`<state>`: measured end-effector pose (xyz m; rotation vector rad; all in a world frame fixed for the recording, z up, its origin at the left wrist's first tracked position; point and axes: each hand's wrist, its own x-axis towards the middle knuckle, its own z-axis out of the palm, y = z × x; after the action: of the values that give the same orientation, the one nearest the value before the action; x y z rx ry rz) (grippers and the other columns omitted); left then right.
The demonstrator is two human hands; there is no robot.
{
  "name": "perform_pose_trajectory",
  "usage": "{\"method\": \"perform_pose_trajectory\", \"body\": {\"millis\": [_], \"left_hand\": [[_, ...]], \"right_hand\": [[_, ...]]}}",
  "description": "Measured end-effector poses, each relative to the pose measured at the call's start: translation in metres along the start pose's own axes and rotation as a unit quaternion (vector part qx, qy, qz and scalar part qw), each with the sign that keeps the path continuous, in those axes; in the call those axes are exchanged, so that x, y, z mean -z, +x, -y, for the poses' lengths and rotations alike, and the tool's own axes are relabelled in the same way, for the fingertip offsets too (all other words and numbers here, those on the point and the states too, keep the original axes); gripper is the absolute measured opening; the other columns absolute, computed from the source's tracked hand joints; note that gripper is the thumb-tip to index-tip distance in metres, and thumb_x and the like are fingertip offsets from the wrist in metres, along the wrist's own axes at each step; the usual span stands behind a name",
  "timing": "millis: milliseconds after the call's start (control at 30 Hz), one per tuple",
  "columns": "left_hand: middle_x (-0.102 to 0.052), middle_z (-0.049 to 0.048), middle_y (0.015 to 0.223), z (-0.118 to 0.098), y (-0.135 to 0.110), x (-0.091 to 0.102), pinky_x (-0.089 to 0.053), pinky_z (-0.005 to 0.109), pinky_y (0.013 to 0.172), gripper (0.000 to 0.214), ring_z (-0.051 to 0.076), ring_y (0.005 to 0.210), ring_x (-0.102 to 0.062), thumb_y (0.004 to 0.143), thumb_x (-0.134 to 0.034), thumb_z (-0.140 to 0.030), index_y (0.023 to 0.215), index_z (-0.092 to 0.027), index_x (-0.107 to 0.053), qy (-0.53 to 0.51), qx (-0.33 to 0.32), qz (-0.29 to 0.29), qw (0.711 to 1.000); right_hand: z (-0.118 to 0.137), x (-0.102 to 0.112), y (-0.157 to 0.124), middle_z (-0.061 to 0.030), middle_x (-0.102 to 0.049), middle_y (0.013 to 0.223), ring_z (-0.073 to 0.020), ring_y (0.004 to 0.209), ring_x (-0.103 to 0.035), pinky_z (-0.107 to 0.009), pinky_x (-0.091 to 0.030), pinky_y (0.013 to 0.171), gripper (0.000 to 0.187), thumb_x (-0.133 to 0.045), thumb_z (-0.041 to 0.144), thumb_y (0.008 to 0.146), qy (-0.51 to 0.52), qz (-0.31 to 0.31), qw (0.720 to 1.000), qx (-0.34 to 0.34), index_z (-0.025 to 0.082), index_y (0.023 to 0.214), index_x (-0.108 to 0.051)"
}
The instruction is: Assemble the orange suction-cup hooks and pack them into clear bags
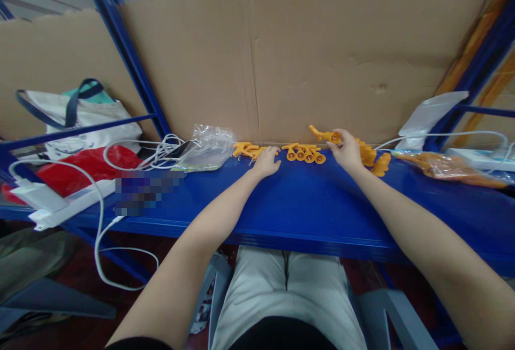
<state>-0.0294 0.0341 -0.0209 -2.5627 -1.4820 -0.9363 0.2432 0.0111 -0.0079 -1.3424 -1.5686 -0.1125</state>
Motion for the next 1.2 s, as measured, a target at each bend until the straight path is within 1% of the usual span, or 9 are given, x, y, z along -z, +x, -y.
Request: {"method": "perform_pose_trajectory", "body": {"millis": [133,300,400,600,700,833,900,1067,1200], "left_hand": [[-0.064,0.0118,0.123,0.000,-0.001,0.001,-0.045,0.042,0.107,0.029,0.027,0.122,-0.056,0.083,-0.062,-0.018,0.112,-0.017,-0.063,0.044,0.013,0.025,0.999],[-0.064,0.0111,0.126,0.000,-0.001,0.002,-0.045,0.042,0.107,0.027,0.027,0.124,-0.056,0.084,-0.060,-0.019,0.111,-0.018,-0.064,0.061,0.017,0.039,0.997],[-0.065,0.0112,0.125,0.001,0.000,0.001,-0.045,0.043,0.107,0.025,0.027,0.122,-0.057,0.084,-0.061,-0.020,0.108,-0.018,-0.065,0.062,0.018,0.045,0.997],[-0.070,0.0109,0.116,0.005,0.002,-0.002,-0.046,0.043,0.107,0.015,0.026,0.117,-0.061,0.082,-0.062,-0.019,0.096,-0.018,-0.068,0.046,-0.010,0.057,0.997],[-0.070,0.0095,0.114,0.005,0.002,-0.003,-0.046,0.042,0.107,0.013,0.025,0.117,-0.061,0.081,-0.063,-0.018,0.092,-0.019,-0.069,0.037,-0.014,0.055,0.998],[-0.072,0.0098,0.109,0.003,0.002,-0.002,-0.047,0.042,0.106,0.011,0.026,0.112,-0.064,0.080,-0.063,-0.015,0.087,-0.018,-0.071,0.011,-0.017,0.063,0.998],[-0.073,0.0096,0.105,0.000,0.001,-0.002,-0.048,0.042,0.105,0.012,0.026,0.109,-0.066,0.079,-0.062,-0.013,0.085,-0.017,-0.071,0.009,-0.023,0.073,0.997],[-0.074,0.0090,0.102,-0.006,0.000,-0.001,-0.050,0.040,0.102,0.015,0.025,0.105,-0.067,0.082,-0.059,-0.014,0.087,-0.017,-0.073,0.027,-0.047,0.085,0.995],[-0.074,0.0094,0.104,-0.012,-0.003,0.002,-0.052,0.038,0.099,0.018,0.024,0.104,-0.068,0.084,-0.057,-0.015,0.091,-0.017,-0.074,0.030,-0.071,0.127,0.989]], "right_hand": [[0.010,0.009,-0.012,-0.0164,-0.063,0.122,-0.0321,0.102,-0.062,-0.047,-0.049,0.086,0.040,-0.050,0.024,0.091,-0.197,0.060,0.978,0.023,0.020,0.130,-0.058],[0.017,0.009,-0.017,-0.0180,-0.061,0.126,-0.0324,0.101,-0.063,-0.043,-0.049,0.084,0.042,-0.041,0.021,0.094,-0.291,0.126,0.948,-0.023,0.019,0.134,-0.056],[0.014,0.003,-0.017,-0.0199,-0.057,0.131,-0.0320,0.106,-0.063,-0.041,-0.051,0.085,0.045,-0.041,0.018,0.093,-0.279,0.163,0.946,-0.035,0.016,0.136,-0.053],[-0.010,-0.014,-0.013,-0.0189,-0.060,0.132,-0.0302,0.120,-0.059,-0.038,-0.046,0.105,0.051,-0.044,0.013,0.087,-0.222,0.232,0.947,-0.012,0.012,0.136,-0.056],[-0.019,-0.015,-0.011,-0.0198,-0.059,0.137,-0.0301,0.128,-0.055,-0.039,-0.042,0.109,0.058,-0.043,0.012,0.087,-0.206,0.245,0.947,-0.005,0.008,0.144,-0.048],[-0.015,-0.011,-0.010,-0.0245,-0.058,0.138,-0.0329,0.124,-0.059,-0.041,-0.046,0.105,0.067,-0.041,0.010,0.087,-0.230,0.287,0.928,-0.051,0.005,0.154,-0.034],[-0.008,-0.009,-0.011,-0.0271,-0.059,0.135,-0.0365,0.121,-0.061,-0.046,-0.048,0.101,0.070,-0.042,0.010,0.087,-0.244,0.292,0.922,-0.075,0.005,0.156,-0.029],[-0.002,-0.013,-0.014,-0.0328,-0.056,0.135,-0.0418,0.122,-0.059,-0.051,-0.046,0.101,0.074,-0.046,0.016,0.088,-0.223,0.271,0.930,-0.111,-0.003,0.156,-0.022],[-0.014,-0.017,-0.013,-0.0240,-0.054,0.143,-0.0344,0.130,-0.055,-0.046,-0.042,0.108,0.068,-0.045,0.019,0.089,-0.179,0.269,0.940,-0.108,0.003,0.154,-0.032]]}}
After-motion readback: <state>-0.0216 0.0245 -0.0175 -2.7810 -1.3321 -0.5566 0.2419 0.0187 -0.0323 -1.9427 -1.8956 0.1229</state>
